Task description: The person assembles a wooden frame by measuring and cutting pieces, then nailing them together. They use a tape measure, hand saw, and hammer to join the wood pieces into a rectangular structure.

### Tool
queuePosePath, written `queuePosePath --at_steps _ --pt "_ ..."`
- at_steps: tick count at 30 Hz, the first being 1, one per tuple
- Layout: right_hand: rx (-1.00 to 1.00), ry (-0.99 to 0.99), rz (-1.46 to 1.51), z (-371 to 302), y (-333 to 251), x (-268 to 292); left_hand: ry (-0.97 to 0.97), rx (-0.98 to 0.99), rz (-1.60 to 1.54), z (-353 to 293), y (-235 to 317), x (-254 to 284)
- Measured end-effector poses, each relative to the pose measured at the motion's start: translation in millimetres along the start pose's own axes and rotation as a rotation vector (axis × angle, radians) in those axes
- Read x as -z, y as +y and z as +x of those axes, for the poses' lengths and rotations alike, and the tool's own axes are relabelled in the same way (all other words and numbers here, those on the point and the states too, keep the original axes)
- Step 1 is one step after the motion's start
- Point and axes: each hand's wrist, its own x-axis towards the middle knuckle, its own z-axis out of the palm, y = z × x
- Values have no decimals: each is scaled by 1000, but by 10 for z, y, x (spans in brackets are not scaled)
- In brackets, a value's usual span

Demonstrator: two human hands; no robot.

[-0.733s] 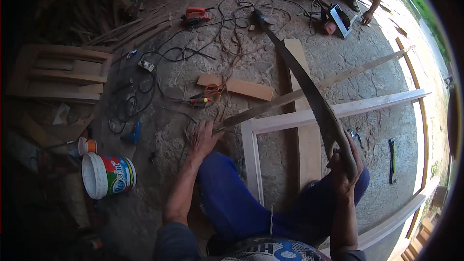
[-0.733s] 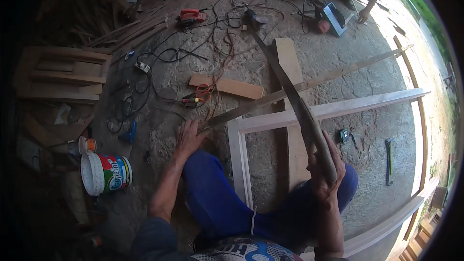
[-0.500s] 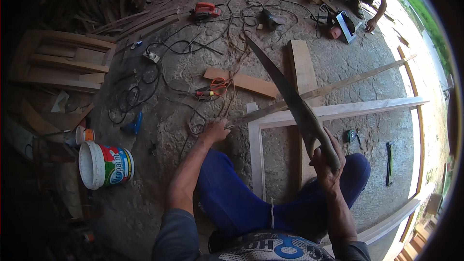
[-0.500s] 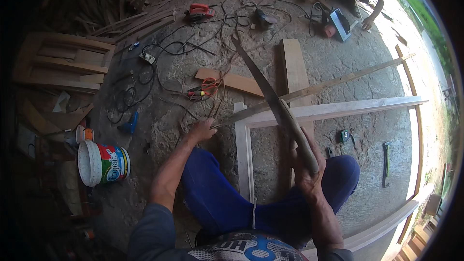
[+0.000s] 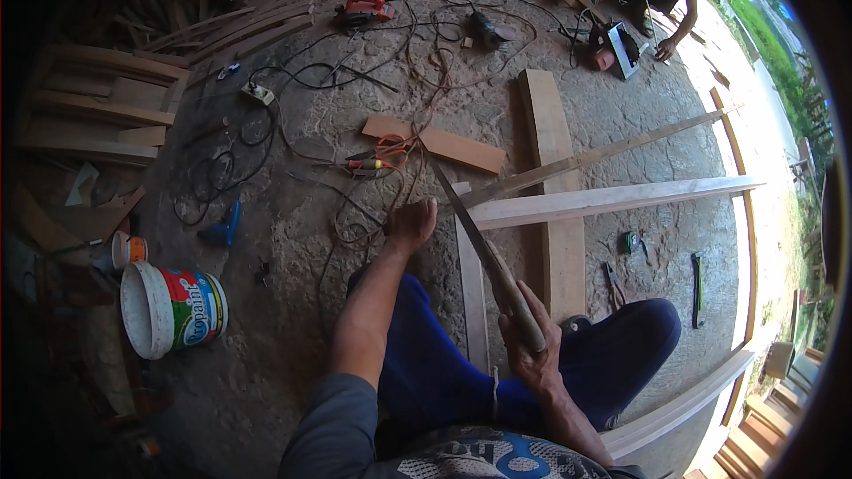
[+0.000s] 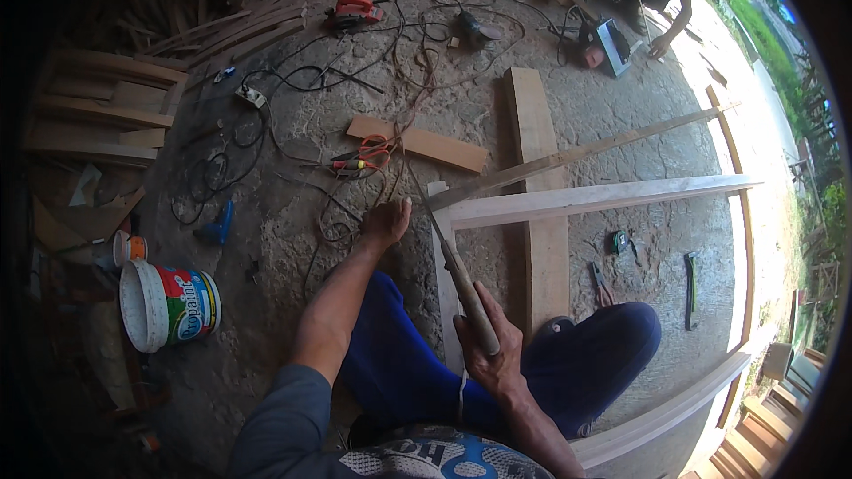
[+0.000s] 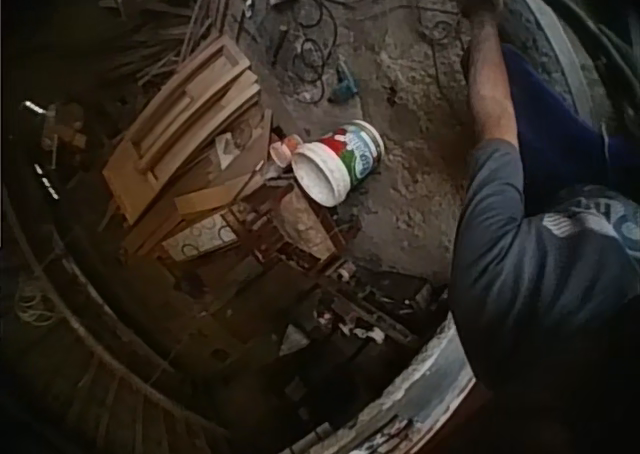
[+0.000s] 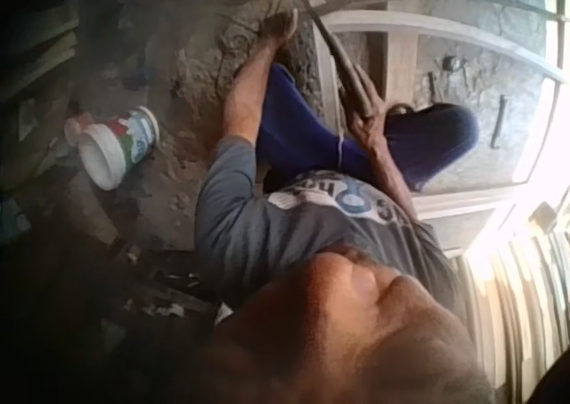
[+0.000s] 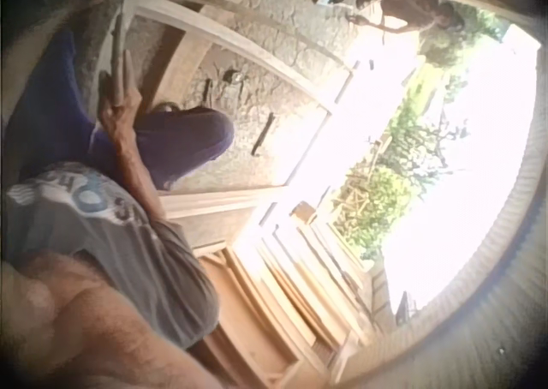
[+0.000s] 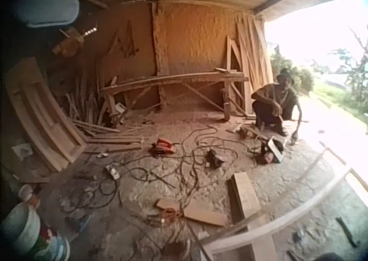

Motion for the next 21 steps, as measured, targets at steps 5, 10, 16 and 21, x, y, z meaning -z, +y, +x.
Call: queuePosePath --at_steps 5,10,16,21 --pt "93 54 -42 -164 95 -209 177 -187 58 -28 -98 -111" --pt "65 55 -76 -226 128 -212 179 -245 45 -25 61 6" --pt "98 20 -109 -111 99 -229 117 -151 53 222 -202 -170" --pt "30 14 -75 -212 64 -224 114 -206 88 218 -227 -217"
